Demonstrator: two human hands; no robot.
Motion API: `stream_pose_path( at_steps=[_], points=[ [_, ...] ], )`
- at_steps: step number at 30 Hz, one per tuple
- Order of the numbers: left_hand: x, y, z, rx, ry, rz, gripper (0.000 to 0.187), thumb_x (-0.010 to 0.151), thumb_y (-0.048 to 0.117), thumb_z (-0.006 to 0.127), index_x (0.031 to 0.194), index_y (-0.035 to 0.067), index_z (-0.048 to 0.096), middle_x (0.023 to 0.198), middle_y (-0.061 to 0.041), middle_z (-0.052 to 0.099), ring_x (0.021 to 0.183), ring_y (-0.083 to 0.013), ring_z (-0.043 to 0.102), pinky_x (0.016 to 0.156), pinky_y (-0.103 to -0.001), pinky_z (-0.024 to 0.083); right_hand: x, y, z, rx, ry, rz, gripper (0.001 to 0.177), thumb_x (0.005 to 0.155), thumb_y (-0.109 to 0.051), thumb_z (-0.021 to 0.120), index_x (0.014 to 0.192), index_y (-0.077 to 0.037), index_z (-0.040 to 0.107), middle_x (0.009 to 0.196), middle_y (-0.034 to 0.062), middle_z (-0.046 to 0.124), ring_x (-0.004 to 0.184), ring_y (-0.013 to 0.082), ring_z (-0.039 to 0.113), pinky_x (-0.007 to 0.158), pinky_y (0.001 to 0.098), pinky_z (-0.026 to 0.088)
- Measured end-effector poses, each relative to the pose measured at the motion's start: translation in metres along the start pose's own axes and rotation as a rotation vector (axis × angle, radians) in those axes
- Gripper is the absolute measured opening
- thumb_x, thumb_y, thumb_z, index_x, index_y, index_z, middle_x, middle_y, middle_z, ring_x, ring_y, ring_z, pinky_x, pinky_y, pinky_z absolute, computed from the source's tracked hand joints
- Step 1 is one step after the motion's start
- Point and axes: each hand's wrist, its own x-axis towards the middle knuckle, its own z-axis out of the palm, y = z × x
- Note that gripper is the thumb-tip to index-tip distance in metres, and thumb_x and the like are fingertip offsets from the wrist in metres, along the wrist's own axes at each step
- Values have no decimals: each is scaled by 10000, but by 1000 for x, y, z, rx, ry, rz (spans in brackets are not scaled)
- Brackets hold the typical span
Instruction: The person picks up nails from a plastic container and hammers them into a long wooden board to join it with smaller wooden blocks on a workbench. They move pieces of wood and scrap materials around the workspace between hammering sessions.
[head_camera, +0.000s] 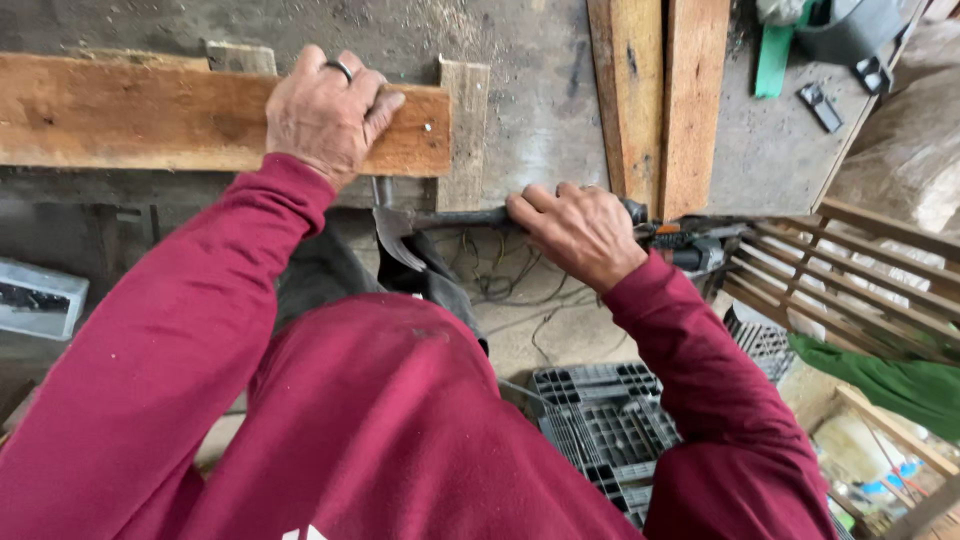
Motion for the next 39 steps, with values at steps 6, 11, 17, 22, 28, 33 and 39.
stream_pose_path(
  at_steps=[6, 11, 17, 22, 28, 33, 39],
  points=[
    [0, 1, -5, -27, 50, 0, 240, 1029, 368, 763, 930, 163, 688, 921, 35, 617, 928, -183, 536, 719, -321, 499, -12, -36, -2, 304, 186, 10, 386, 875, -269, 684, 1212, -106, 589, 890, 36, 585, 745, 217, 638, 584, 378, 522],
    [7, 1, -7, -47, 32, -6, 244, 1036, 371, 762, 938, 158, 696, 974, 33, 615, 923, -181, 532, 720, -319, 502, -7, -23, -7, 181, 117, -32, 344, 889, -211, 679, 1214, -141, 594, 893, 10, 581, 763, 201, 644, 605, 366, 539],
    [5, 2, -9, -54, 1, -17, 298, 1070, 410, 779, 936, 154, 706, 945, 21, 611, 931, -204, 551, 699, -335, 499, -8, -27, 1, 356, 133, 61, 360, 937, -275, 700, 1225, -92, 582, 919, 61, 595, 761, 247, 656, 545, 389, 532],
    [7, 6, -18, -75, -20, -19, 224, 1064, 349, 755, 992, 140, 718, 972, 0, 637, 978, -233, 562, 766, -359, 516, -37, -72, 42, 812, 266, 243, 385, 869, -331, 778, 1148, -109, 633, 902, 76, 676, 663, 263, 656, 543, 400, 539],
    [1, 3, -10, -25, -109, -32, 255, 1108, 376, 697, 1064, 126, 724, 1012, -12, 638, 960, -235, 563, 798, -358, 508, -48, -141, 101, 2120, 388, 731, 269, 1048, -286, 653, 1058, -31, 567, 719, 52, 549, 520, 136, 498, 465, 319, 408],
    [2, 5, -10, -1, -129, -32, 210, 1086, 336, 643, 1042, 136, 690, 1040, -12, 638, 966, -241, 549, 844, -360, 506, -28, -156, 122, 2623, 401, 834, 258, 1028, -305, 587, 1055, -59, 513, 680, 61, 523, 423, 143, 481, 388, 311, 416],
    [4, 4, -10, -25, -126, -47, 210, 1117, 329, 656, 1050, 138, 714, 1016, -13, 648, 982, -245, 564, 826, -363, 499, -44, -146, 113, 2728, 214, 772, 263, 1053, -303, 568, 1073, -47, 511, 694, 64, 513, 440, 144, 483, 405, 309, 418]
  ],
)
